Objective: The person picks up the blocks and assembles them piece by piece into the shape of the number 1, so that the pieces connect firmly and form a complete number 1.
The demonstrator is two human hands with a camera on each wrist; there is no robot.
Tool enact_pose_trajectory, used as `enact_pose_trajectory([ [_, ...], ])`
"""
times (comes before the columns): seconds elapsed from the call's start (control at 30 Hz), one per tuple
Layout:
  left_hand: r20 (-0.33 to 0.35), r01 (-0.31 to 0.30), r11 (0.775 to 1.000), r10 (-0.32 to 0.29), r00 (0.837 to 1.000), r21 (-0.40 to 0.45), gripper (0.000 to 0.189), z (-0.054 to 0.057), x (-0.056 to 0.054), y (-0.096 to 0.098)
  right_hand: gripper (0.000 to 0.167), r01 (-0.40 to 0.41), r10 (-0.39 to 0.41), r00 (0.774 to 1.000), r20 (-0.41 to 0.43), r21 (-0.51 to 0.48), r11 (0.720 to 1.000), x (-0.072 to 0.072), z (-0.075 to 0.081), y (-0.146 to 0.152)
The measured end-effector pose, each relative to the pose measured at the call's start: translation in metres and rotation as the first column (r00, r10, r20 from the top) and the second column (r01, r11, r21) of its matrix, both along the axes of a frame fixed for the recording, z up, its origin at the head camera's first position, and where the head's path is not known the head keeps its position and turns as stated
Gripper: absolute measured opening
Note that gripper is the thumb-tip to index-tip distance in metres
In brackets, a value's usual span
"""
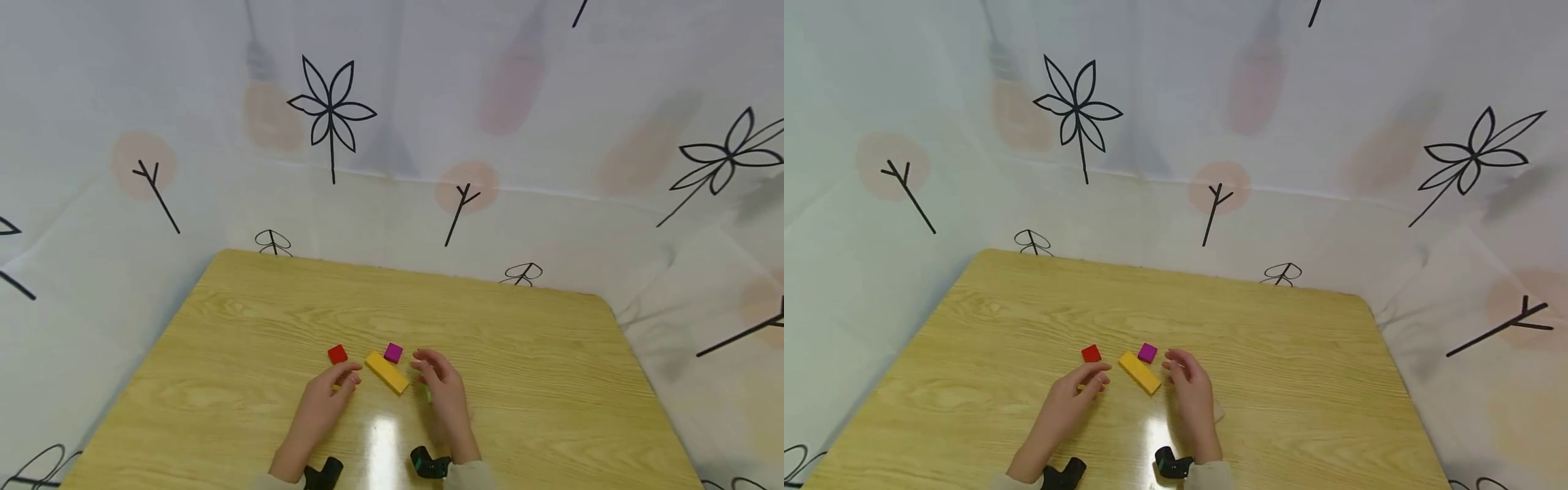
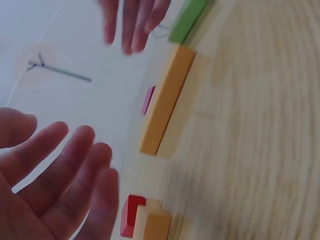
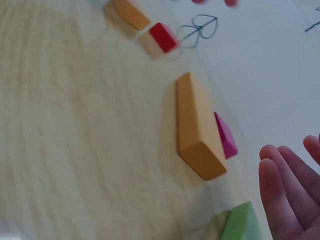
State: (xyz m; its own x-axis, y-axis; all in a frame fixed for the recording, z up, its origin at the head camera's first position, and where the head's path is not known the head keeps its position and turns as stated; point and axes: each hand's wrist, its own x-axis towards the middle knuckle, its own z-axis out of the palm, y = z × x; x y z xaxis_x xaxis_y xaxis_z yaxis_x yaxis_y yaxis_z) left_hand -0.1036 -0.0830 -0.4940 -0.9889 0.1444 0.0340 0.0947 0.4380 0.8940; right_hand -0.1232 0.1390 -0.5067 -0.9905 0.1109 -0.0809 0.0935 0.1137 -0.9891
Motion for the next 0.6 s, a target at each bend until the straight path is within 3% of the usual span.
enact_pose_trajectory([
  [0.17, -0.031, 0.051, 0.992, -0.055, 0.998, -0.118, 0.029, -0.001, 0.006, 0.013, 0.025, 0.014, -0.013, 1.000, -0.013, 0.103, 0.995, -0.003, -0.001, -0.016],
  [0.33, -0.017, 0.088, 0.987, -0.091, 0.996, -0.137, 0.028, -0.008, 0.008, 0.018, 0.023, 0.011, 0.019, 0.996, -0.092, 0.314, 0.950, -0.011, 0.000, -0.027],
  [0.4, 0.005, 0.110, 0.985, -0.111, 0.994, -0.132, 0.029, -0.012, 0.008, 0.020, 0.022, 0.014, 0.020, 0.996, -0.087, 0.374, 0.927, -0.013, 0.000, -0.029],
  [0.6, 0.009, 0.113, 0.985, -0.113, 0.994, -0.133, 0.031, -0.022, 0.009, 0.024, 0.024, 0.041, -0.017, 0.998, -0.059, 0.428, 0.903, -0.018, -0.005, -0.027],
])
